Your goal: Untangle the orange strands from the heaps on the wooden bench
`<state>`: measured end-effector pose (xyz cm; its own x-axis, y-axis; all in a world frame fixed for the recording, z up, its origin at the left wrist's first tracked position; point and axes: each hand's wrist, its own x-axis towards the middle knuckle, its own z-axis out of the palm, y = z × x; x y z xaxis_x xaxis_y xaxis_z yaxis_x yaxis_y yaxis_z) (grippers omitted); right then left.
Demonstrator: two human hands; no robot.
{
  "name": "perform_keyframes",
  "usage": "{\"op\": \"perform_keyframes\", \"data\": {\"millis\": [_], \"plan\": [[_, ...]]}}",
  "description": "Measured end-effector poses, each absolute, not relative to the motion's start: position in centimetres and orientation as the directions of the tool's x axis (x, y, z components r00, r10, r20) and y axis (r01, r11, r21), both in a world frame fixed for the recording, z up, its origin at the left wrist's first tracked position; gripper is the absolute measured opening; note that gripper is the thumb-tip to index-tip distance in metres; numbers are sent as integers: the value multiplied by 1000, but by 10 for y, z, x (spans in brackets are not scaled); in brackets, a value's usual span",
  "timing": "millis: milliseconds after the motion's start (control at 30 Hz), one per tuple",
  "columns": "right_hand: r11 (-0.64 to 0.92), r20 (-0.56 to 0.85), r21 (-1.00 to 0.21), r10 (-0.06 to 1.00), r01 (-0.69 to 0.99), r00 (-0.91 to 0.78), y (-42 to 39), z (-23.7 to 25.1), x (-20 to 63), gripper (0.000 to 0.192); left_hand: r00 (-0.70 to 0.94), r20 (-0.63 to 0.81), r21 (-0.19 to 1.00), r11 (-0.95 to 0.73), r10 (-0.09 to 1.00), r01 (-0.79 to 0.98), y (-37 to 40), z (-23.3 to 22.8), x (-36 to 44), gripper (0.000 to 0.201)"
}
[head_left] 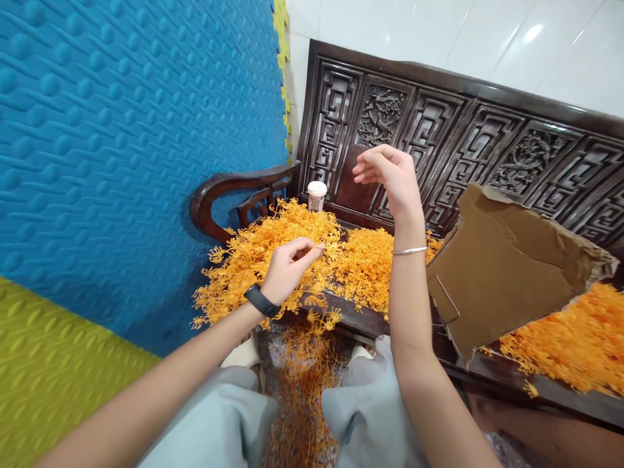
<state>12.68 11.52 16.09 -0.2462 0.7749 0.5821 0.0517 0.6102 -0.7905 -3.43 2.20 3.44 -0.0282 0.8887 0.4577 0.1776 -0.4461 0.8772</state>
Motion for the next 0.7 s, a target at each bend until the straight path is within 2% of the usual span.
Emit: {"op": "perform_keyframes", "data": {"millis": [100,200,333,467,600,700], "plan": [[690,637,-719,702,82,-319,107,163,121,15,-28,450,875,-434,893,213,24,33,-36,34],[724,580,-670,649,164,-493,94,167,123,19,2,463,859,-449,886,247,24,31,-35,42],[752,302,-584,550,304,-779,77,169,126,26,110,474,821,-484,874,304,18,32,-33,42],[779,22,-502,446,376,-895,67,165,119,37,110,523,761,-521,845,388,11,33,-34,40],[814,-93,-408,414,414,-905,61,154,110,43,54,536,767,-513,842,385,7,34,-40,38],[840,-134,-324,414,434,-901,52,143,108,39,2,547,777,-508,837,372,1,35,-42,35]]}}
